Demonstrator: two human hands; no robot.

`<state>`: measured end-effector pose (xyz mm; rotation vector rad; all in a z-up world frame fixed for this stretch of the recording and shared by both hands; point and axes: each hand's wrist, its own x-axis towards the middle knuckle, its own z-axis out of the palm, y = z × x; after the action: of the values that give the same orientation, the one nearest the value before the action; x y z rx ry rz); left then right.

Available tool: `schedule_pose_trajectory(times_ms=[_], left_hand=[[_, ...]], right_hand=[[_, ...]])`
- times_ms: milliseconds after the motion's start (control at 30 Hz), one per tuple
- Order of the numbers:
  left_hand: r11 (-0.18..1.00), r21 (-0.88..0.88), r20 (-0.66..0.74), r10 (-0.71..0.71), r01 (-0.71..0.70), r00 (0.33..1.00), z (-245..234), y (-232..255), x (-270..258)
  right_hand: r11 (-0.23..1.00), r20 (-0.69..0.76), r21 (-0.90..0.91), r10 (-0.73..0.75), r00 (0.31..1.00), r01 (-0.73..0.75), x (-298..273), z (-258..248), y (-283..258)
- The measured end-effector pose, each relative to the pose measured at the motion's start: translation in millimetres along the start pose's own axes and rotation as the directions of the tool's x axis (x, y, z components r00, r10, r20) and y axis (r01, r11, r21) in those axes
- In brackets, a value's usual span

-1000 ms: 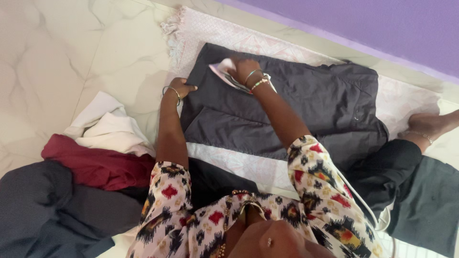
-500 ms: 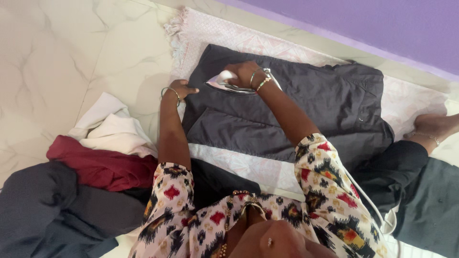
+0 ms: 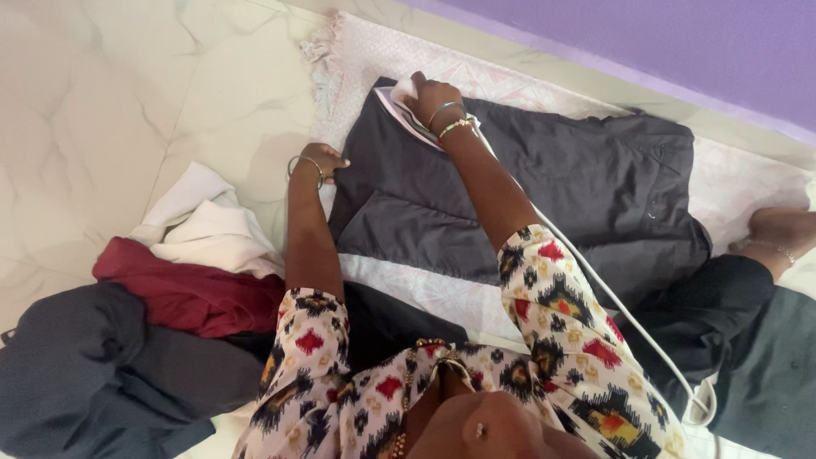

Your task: The person irons a dark-colored shirt laid out on a patterned cloth on the floor. They smooth the fabric, use a white iron to press the shirt, fold it neatly, and place it aside.

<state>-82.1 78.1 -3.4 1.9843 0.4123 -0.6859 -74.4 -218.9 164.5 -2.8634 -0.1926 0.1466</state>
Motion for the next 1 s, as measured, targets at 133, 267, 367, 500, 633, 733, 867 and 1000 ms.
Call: schedule_pose_trajectory(times_ms=[133,267,367,500,633,733,867,1000], left_hand=[[0.999,0.026,0.022,0.029,-0.03,0.999,-1.9,4.0,-8.1],[0.999,0.045,0.087,-0.005,0.001,0.996,-11.6,5.6,-19.0],[0.997,0.079,0.111,0.019,-0.028,0.994,-12.9,4.6,-17.5],[0.996,0.086,0.068,0.023,-0.029,0.997,-8.5,0.5,-7.0],[0.995,0.094,0.06,0.01,-0.016,0.998,-7.8,-3.3,-0.4],[0.997,0.08,0.076,0.018,-0.024,0.997,-8.8,-3.8,-3.8],[0.998,0.053,0.149,0.021,-0.029,0.989,-11.9,3.3,-13.6],[0.983,0.179,0.197,-0.077,0.041,0.977,-10.6,5.6,-21.9]], right_hand=[[1.0,0.077,-0.02,0.013,0.997,-0.012,-1.3,-5.0,-2.9],[0.999,0.122,-0.032,-0.007,0.993,0.011,-8.0,-3.7,0.5],[0.992,0.034,-0.045,-0.114,0.993,0.116,-15.9,0.8,1.5],[0.998,0.177,0.003,-0.068,0.982,0.068,-40.1,8.7,-3.4],[0.994,0.205,-0.006,-0.105,0.973,0.108,-68.0,22.2,-16.0],[0.988,0.202,-0.014,-0.15,0.968,0.155,-79.2,33.1,-24.2],[0.985,0.18,0.014,-0.171,0.969,0.171,-73.5,44.0,-38.1],[0.979,0.126,0.063,-0.198,0.972,0.191,-57.5,47.1,-53.0]])
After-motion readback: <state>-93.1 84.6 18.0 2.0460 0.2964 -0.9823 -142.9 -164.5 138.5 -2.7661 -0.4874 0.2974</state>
